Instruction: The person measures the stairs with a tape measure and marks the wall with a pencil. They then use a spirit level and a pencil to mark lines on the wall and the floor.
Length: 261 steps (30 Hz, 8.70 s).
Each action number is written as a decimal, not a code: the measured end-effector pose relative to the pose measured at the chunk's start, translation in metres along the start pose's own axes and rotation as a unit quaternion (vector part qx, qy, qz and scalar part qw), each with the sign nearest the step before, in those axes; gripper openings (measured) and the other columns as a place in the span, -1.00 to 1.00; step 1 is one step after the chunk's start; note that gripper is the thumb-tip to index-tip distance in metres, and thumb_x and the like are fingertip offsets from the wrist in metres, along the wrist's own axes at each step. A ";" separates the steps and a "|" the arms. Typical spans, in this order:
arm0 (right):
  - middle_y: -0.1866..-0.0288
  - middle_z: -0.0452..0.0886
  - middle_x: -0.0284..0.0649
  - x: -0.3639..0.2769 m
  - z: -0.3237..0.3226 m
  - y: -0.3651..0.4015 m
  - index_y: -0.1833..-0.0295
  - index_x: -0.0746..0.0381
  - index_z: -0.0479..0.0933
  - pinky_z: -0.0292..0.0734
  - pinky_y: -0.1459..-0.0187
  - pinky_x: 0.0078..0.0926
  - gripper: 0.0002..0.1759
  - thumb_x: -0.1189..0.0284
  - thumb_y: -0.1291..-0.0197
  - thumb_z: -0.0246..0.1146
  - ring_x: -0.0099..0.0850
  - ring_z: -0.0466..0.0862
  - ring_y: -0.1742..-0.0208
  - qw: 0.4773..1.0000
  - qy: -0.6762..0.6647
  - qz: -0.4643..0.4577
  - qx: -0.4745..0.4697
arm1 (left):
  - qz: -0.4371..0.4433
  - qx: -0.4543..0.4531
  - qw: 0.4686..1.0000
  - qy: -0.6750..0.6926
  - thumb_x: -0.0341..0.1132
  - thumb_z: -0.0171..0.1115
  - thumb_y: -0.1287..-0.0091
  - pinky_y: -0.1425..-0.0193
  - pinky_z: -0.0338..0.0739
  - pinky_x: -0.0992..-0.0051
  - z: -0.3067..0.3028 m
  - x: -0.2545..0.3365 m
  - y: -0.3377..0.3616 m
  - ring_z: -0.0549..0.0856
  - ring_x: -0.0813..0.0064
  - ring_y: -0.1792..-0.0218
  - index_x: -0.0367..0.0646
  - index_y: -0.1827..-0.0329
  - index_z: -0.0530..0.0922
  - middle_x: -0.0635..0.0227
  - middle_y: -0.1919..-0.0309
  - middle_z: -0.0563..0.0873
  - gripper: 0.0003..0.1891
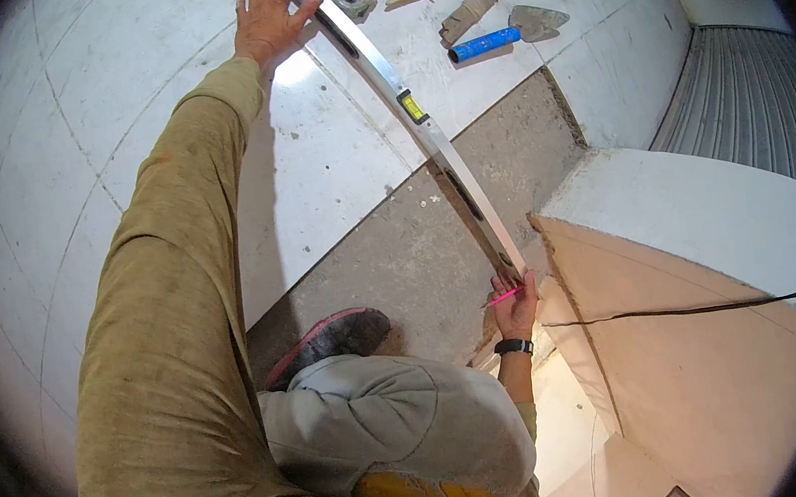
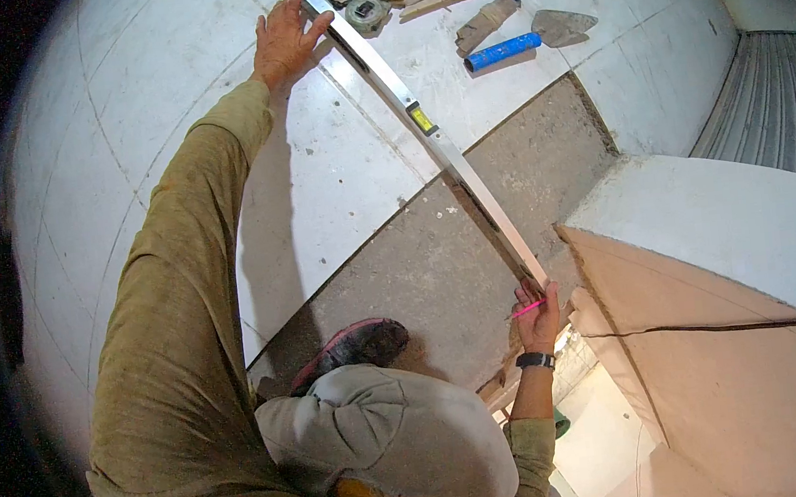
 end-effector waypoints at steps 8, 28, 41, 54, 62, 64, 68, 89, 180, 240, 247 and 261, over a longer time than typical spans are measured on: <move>0.03 0.70 -0.15 -0.001 0.002 0.001 -0.10 0.22 0.56 0.51 0.22 -0.45 -0.41 -0.11 -0.32 0.20 -0.30 0.65 0.13 1.000 -0.001 0.002 -0.018 | 0.008 -0.008 0.999 -0.034 0.35 0.00 -0.36 -0.56 -0.07 -0.15 0.003 -0.002 0.001 0.22 0.11 -0.51 0.20 -0.60 0.01 0.10 -0.46 0.31 -0.16; 0.18 0.68 -0.24 -0.008 0.002 0.011 -0.08 0.24 0.54 0.48 0.35 -0.55 -0.52 0.04 -0.34 0.23 -0.41 0.63 0.26 0.998 0.012 0.025 -0.059 | -0.018 -0.036 0.997 0.066 0.30 0.05 -0.36 -0.52 -0.06 -0.19 -0.007 -0.004 -0.008 0.40 0.12 -0.39 0.02 -0.55 0.15 0.10 -0.36 0.44 -0.18; 0.07 0.66 -0.23 0.013 0.077 0.111 -0.09 0.21 0.45 0.57 0.11 -0.53 -0.50 0.57 -0.03 0.48 -0.50 0.63 0.13 0.919 0.312 -0.072 -0.231 | -0.433 -0.100 0.501 0.742 -0.27 0.33 -0.36 0.07 0.62 0.31 -0.064 0.156 0.208 0.63 0.47 0.15 -0.10 -0.13 0.44 0.39 0.14 0.60 -0.64; 0.23 0.70 -0.18 -0.030 0.063 0.094 0.00 0.29 0.63 0.53 0.18 -0.51 -0.76 0.45 -0.24 0.31 -0.47 0.59 0.32 0.839 0.475 -0.260 -0.060 | 0.000 -0.134 0.990 0.034 -0.30 0.40 -0.23 0.24 0.56 0.48 -0.365 0.064 0.028 0.62 0.55 0.32 -0.39 -0.11 0.46 0.32 0.30 0.68 -0.52; 0.25 0.64 -0.29 -0.034 0.034 0.064 -0.36 0.19 0.39 0.42 0.47 -0.60 -0.50 0.18 -0.43 0.18 -0.61 0.50 0.42 0.966 0.170 -0.196 -0.003 | 0.277 -0.331 0.898 -0.083 -0.17 0.49 -0.08 0.16 0.56 0.26 -0.232 0.070 0.086 0.69 0.20 0.21 -0.04 0.08 0.61 0.33 0.28 0.70 -0.63; 0.25 0.62 -0.31 -0.036 0.033 0.064 -0.44 0.15 0.30 0.35 0.55 -0.63 -0.43 0.13 -0.44 0.16 -0.64 0.47 0.44 0.988 0.110 -0.109 0.007 | 0.364 -0.344 0.863 -0.071 -0.14 0.46 -0.09 0.05 0.48 0.22 -0.180 0.086 0.082 0.66 0.26 0.14 0.00 0.08 0.62 0.38 0.29 0.66 -0.65; 0.36 0.56 -0.38 -0.020 0.004 0.058 -0.36 0.15 0.37 0.29 0.60 -0.66 -0.52 0.25 -0.40 0.20 -0.65 0.44 0.51 0.973 0.220 -0.075 -0.010 | 0.432 -0.379 0.811 -0.111 -0.05 0.45 -0.11 -0.13 0.40 0.17 -0.094 0.130 0.075 0.64 0.29 0.07 0.06 0.09 0.64 0.43 0.22 0.67 -0.65; 0.45 0.52 -0.37 -0.017 -0.024 0.050 -0.20 0.21 0.44 0.31 0.63 -0.67 -0.64 0.32 -0.37 0.24 -0.63 0.43 0.61 0.961 0.197 -0.157 0.114 | -0.038 -0.004 0.995 0.096 0.23 0.21 -0.30 -0.46 0.18 -0.01 -0.008 -0.046 -0.015 0.32 -0.11 -0.43 -0.02 -0.52 0.27 -0.09 -0.44 0.30 -0.19; -0.05 0.61 -0.19 -0.043 -0.096 -0.058 -0.21 0.09 0.39 0.36 0.35 -0.45 -0.45 -0.02 -0.30 0.27 -0.40 0.52 0.26 0.969 -0.176 -0.108 0.139 | 0.261 -0.140 0.949 0.107 -0.14 0.49 -0.17 -0.20 0.49 0.14 0.043 0.188 0.037 0.51 -0.10 -0.22 -0.21 -0.08 0.48 -0.04 -0.15 0.54 -0.48; -0.05 0.67 -0.30 -0.028 -0.037 -0.068 -0.13 0.04 0.50 0.36 0.22 -0.45 -0.33 -0.17 -0.07 0.42 -0.48 0.52 0.17 0.966 -0.189 -0.131 0.115 | 0.369 -0.337 0.864 -0.067 -0.11 0.51 -0.08 -0.08 0.36 -0.11 0.064 0.251 0.029 0.69 0.20 0.08 -0.05 0.19 0.61 0.38 0.19 0.66 -0.66; 0.00 0.68 -0.32 -0.029 -0.034 -0.066 -0.18 0.02 0.49 0.34 0.26 -0.46 -0.30 -0.20 -0.07 0.39 -0.46 0.53 0.21 0.966 -0.187 -0.130 0.125 | 0.378 -0.337 0.858 -0.085 -0.05 0.51 -0.07 -0.03 0.42 0.01 0.063 0.250 0.029 0.71 0.21 0.09 -0.03 0.14 0.63 0.36 0.21 0.69 -0.62; -0.17 0.64 -0.30 -0.036 -0.025 -0.054 -0.29 0.05 0.45 0.32 0.10 -0.38 -0.24 -0.21 -0.11 0.33 -0.40 0.51 0.08 0.969 -0.166 -0.133 0.126 | 0.370 -0.361 0.852 -0.079 -0.16 0.51 -0.10 -0.12 0.38 -0.11 0.061 0.259 0.032 0.67 0.19 -0.04 0.00 -0.04 0.60 0.35 0.10 0.67 -0.57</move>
Point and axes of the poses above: each hand's wrist, its own y-axis away from the middle knuckle, its own z-axis out of the palm, x = y × z, the point moved 3 cm from there along -y, towards the middle knuckle
